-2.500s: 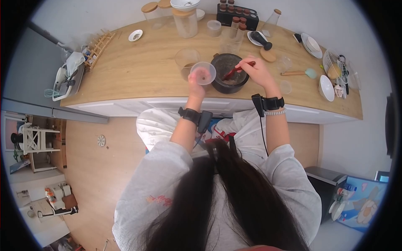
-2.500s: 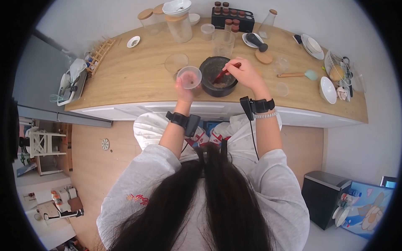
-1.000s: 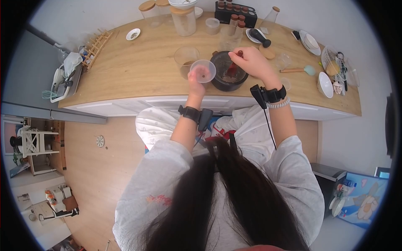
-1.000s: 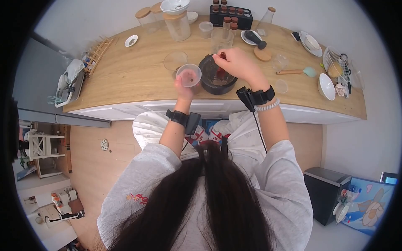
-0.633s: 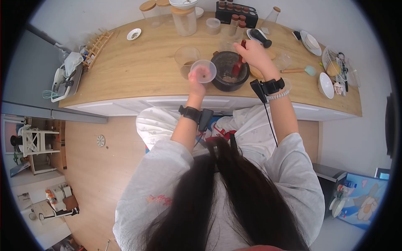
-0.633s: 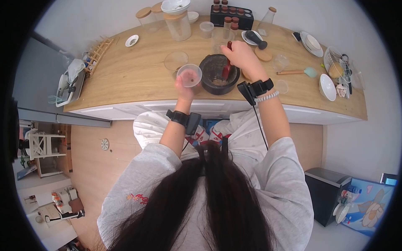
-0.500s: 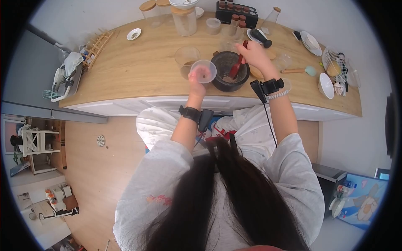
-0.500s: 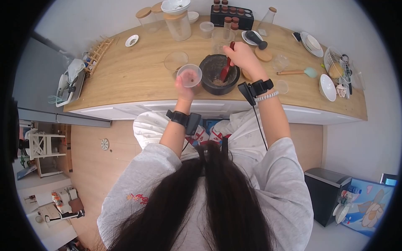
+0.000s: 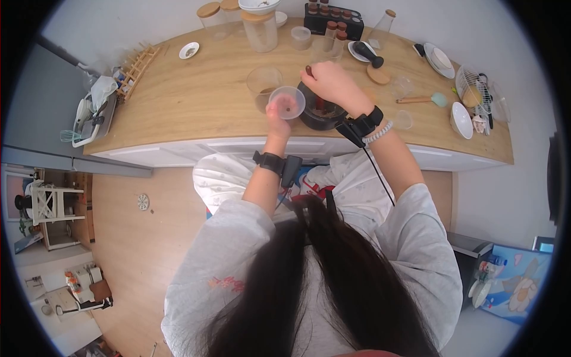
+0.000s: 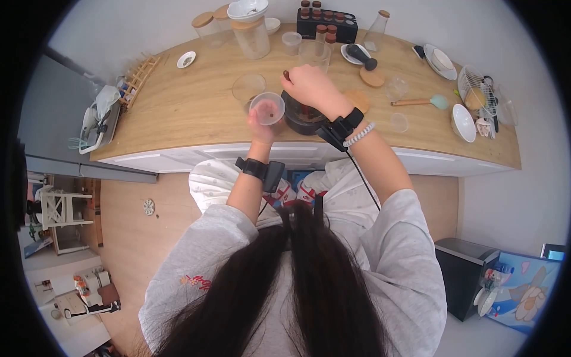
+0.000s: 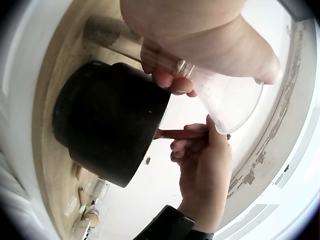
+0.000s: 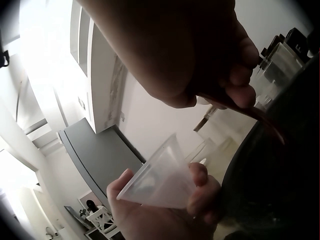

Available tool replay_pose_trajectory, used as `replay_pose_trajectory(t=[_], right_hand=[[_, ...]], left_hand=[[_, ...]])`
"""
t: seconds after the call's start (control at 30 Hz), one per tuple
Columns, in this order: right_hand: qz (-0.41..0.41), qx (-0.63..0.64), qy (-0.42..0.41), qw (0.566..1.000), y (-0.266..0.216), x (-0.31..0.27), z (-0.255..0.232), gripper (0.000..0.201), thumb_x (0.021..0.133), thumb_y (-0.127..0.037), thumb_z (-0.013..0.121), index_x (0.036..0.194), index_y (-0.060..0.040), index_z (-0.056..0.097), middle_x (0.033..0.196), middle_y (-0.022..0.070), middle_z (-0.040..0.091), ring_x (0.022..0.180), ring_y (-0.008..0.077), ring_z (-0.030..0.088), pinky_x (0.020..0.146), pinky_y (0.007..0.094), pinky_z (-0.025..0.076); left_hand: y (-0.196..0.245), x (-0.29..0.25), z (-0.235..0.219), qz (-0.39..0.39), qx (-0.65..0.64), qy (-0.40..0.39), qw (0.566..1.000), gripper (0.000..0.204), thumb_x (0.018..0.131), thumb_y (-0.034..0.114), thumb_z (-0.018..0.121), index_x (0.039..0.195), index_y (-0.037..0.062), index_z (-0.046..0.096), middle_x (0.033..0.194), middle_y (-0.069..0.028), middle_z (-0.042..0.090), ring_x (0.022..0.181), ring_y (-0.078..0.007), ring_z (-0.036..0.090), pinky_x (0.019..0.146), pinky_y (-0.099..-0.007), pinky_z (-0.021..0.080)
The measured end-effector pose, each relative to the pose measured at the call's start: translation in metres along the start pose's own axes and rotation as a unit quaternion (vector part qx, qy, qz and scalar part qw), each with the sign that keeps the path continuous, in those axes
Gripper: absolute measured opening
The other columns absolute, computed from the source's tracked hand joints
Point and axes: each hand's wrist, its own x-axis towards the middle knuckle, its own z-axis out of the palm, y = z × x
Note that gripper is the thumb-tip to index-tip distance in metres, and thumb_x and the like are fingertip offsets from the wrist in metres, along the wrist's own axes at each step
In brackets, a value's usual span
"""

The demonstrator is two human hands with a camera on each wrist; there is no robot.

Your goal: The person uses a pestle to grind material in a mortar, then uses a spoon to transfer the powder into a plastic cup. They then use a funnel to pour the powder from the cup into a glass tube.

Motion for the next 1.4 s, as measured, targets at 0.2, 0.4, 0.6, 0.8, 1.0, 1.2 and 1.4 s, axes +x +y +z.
replay_pose_trajectory(t=[0.2, 0.4, 0.6, 0.8, 1.0, 1.2, 1.4], right_hand=[[-0.011, 0.007, 0.027, 1.0, -0.004, 0.002, 0.006, 0.039, 0.085, -0.028, 0.046, 0.067, 0.0045, 0.057, 0.056, 0.0217, 0.053, 0.061, 0.0391, 0.055, 0.058, 0.0431, 0.045], [0.015, 0.023, 0.067, 0.997, -0.002, 0.008, 0.01, 0.037, 0.084, -0.026, 0.046, 0.066, 0.0037, 0.059, 0.064, 0.0243, 0.056, 0.063, 0.04, 0.057, 0.061, 0.0444, 0.047], [0.017, 0.064, 0.11, 0.992, 0.004, 0.01, 0.008, 0.04, 0.085, -0.029, 0.047, 0.069, 0.007, 0.057, 0.058, 0.0235, 0.053, 0.058, 0.0383, 0.056, 0.055, 0.0412, 0.045], [0.063, 0.108, 0.129, 0.984, 0.016, 0.012, 0.007, 0.045, 0.086, -0.032, 0.046, 0.063, 0.0057, 0.055, 0.048, 0.014, 0.054, 0.046, 0.0225, 0.057, 0.049, 0.0338, 0.045], [0.138, 0.168, 0.088, 0.972, 0.007, 0.004, -0.009, 0.045, 0.087, -0.034, 0.045, 0.059, 0.0011, 0.055, 0.046, 0.0091, 0.055, 0.043, 0.0181, 0.055, 0.047, 0.0309, 0.044], [0.13, 0.157, 0.094, 0.974, 0.012, 0.004, -0.009, 0.045, 0.087, -0.034, 0.045, 0.059, 0.0005, 0.055, 0.045, 0.0083, 0.055, 0.044, 0.018, 0.055, 0.047, 0.0305, 0.043], [0.136, 0.155, 0.091, 0.974, 0.011, 0.004, -0.01, 0.044, 0.087, -0.033, 0.046, 0.06, 0.0009, 0.055, 0.046, 0.009, 0.055, 0.044, 0.0185, 0.055, 0.048, 0.0309, 0.044]], left_hand=[[-0.002, 0.0, -0.002, 0.01, 0.005, -0.008, 1.0, 0.059, 0.08, 0.058, 0.034, 0.088, 0.0024, 0.054, 0.077, -0.0085, 0.055, 0.061, -0.0188, 0.052, 0.051, -0.0287, 0.042], [-0.003, 0.0, -0.002, 0.001, -0.002, -0.003, 1.0, 0.06, 0.079, 0.059, 0.035, 0.087, 0.0028, 0.054, 0.077, -0.008, 0.054, 0.061, -0.0185, 0.052, 0.051, -0.0284, 0.042], [0.002, -0.001, 0.0, -0.005, -0.03, -0.004, 1.0, 0.054, 0.081, 0.052, 0.04, 0.082, -0.0001, 0.055, 0.076, -0.0062, 0.056, 0.071, -0.0164, 0.053, 0.062, -0.0273, 0.042], [0.0, 0.0, -0.001, -0.007, -0.043, -0.009, 0.999, 0.051, 0.081, 0.049, 0.04, 0.082, -0.0004, 0.055, 0.076, -0.0064, 0.056, 0.071, -0.0166, 0.053, 0.063, -0.0277, 0.042], [-0.001, 0.001, 0.0, -0.007, -0.018, 0.003, 1.0, 0.057, 0.079, 0.056, 0.036, 0.082, 0.002, 0.055, 0.072, -0.0066, 0.055, 0.062, -0.0168, 0.052, 0.054, -0.0271, 0.04], [-0.002, 0.001, 0.002, -0.001, 0.001, 0.008, 1.0, 0.061, 0.078, 0.06, 0.034, 0.082, 0.003, 0.055, 0.071, -0.0068, 0.054, 0.058, -0.0169, 0.052, 0.05, -0.0269, 0.04], [-0.002, 0.001, 0.001, 0.0, 0.012, 0.008, 1.0, 0.061, 0.078, 0.06, 0.034, 0.082, 0.0027, 0.055, 0.072, -0.0074, 0.055, 0.058, -0.0173, 0.052, 0.05, -0.0273, 0.04]])
